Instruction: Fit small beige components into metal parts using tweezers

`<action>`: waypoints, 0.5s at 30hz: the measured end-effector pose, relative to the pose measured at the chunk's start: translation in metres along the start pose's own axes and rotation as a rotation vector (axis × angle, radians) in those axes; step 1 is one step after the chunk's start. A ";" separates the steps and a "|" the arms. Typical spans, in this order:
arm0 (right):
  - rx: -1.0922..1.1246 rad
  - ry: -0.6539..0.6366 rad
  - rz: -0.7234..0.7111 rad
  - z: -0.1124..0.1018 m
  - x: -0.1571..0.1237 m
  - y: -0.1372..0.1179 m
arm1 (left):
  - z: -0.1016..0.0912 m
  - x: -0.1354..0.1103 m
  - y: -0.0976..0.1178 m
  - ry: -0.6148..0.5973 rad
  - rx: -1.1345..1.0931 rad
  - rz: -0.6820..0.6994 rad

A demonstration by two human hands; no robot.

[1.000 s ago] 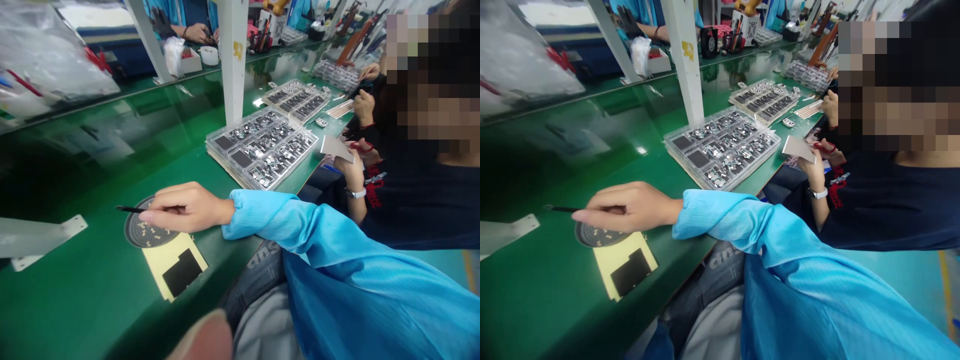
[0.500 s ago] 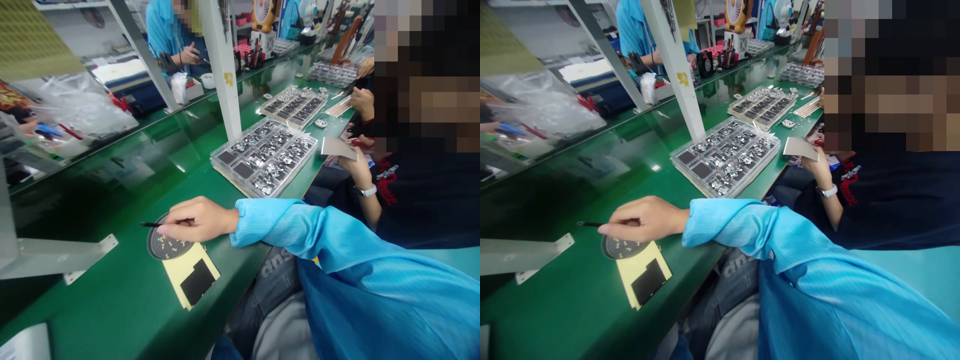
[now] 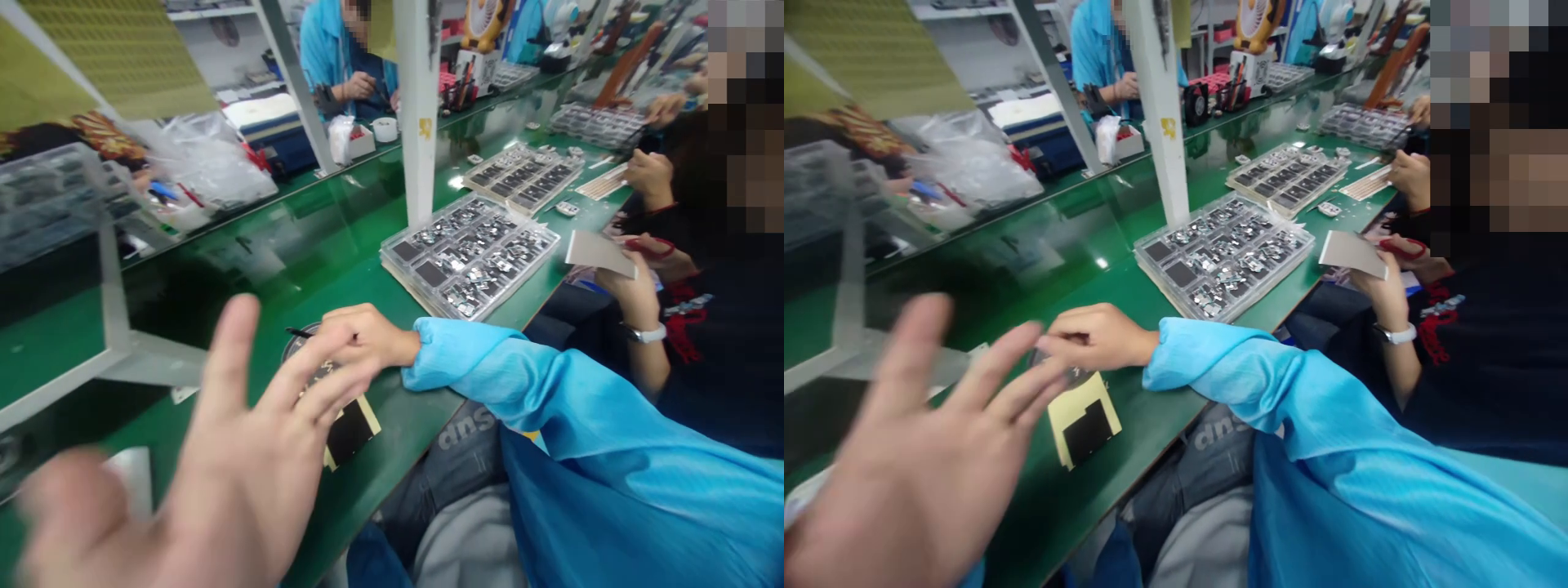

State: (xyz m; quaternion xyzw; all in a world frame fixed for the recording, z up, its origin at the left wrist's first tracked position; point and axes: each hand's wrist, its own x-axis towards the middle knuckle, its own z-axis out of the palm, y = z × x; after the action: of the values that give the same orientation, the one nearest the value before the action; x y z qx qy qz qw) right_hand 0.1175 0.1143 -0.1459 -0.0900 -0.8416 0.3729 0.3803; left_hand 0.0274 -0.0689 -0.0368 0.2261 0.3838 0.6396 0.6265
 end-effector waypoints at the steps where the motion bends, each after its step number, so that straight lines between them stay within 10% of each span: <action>1: 0.013 -0.005 -0.001 0.000 0.000 0.002 | 0.008 0.007 -0.001 0.001 -0.019 0.037; 15: -0.020 -0.035 0.002 -0.004 -0.005 0.007 | 0.027 0.022 -0.002 -0.046 -0.002 0.020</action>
State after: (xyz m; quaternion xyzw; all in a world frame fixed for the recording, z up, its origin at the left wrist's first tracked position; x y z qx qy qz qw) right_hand 0.1225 0.1189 -0.1516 -0.0883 -0.8517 0.3664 0.3640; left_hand 0.0469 -0.0421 -0.0269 0.2440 0.3662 0.6409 0.6289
